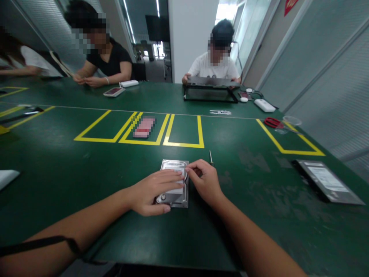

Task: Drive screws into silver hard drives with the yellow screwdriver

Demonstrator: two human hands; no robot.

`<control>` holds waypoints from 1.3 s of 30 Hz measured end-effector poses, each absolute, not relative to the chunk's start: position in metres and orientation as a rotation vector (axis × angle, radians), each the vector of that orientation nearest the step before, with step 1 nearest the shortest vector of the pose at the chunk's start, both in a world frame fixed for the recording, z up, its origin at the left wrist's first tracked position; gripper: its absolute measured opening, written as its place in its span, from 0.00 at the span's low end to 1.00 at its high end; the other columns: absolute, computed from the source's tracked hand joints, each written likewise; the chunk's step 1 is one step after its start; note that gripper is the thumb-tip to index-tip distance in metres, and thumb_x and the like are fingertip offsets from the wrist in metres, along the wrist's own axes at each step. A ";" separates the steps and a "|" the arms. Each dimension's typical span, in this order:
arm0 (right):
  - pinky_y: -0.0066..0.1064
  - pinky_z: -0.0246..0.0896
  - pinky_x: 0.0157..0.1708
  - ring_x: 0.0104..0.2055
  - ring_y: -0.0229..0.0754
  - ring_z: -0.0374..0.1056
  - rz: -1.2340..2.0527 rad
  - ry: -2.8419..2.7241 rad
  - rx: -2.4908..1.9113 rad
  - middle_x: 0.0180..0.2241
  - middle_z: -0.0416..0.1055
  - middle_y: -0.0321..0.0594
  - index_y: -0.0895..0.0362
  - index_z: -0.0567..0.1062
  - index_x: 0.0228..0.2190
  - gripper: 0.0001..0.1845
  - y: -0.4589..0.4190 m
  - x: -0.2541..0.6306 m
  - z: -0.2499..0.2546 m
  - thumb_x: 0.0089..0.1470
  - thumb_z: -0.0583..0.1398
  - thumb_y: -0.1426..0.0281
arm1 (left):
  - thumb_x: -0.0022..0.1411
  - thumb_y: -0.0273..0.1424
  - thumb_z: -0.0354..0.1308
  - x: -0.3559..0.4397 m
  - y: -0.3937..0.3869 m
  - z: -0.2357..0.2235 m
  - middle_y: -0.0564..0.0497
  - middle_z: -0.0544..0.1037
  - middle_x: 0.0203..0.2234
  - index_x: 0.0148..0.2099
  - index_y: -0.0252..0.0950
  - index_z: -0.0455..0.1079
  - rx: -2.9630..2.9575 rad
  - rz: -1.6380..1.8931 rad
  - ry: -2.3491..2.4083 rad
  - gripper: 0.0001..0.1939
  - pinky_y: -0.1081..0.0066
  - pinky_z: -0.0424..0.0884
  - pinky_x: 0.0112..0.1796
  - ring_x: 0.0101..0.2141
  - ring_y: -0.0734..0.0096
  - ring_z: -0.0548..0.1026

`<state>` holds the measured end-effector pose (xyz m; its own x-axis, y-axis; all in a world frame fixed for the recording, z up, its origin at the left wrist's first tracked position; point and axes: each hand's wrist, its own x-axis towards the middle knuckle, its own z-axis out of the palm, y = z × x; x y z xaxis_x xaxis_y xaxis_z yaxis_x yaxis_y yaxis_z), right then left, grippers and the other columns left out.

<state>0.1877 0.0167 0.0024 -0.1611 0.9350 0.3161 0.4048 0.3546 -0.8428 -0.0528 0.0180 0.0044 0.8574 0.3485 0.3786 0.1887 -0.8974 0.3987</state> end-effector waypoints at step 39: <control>0.28 0.61 0.44 0.43 0.37 0.67 0.548 -2.130 -0.897 0.40 0.71 0.41 0.57 0.76 0.45 0.12 -0.004 0.174 0.015 0.66 0.54 0.71 | 0.61 0.24 0.60 -0.039 0.020 -0.007 0.49 0.81 0.33 0.42 0.34 0.74 2.713 1.543 0.879 0.06 0.70 0.75 0.37 0.33 0.70 0.79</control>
<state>0.1741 -0.0036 0.0147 -0.4751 0.7428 0.4717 0.4230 0.6628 -0.6179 -0.0393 0.0204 -0.0070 0.4016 0.4049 0.8214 0.5006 -0.8482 0.1733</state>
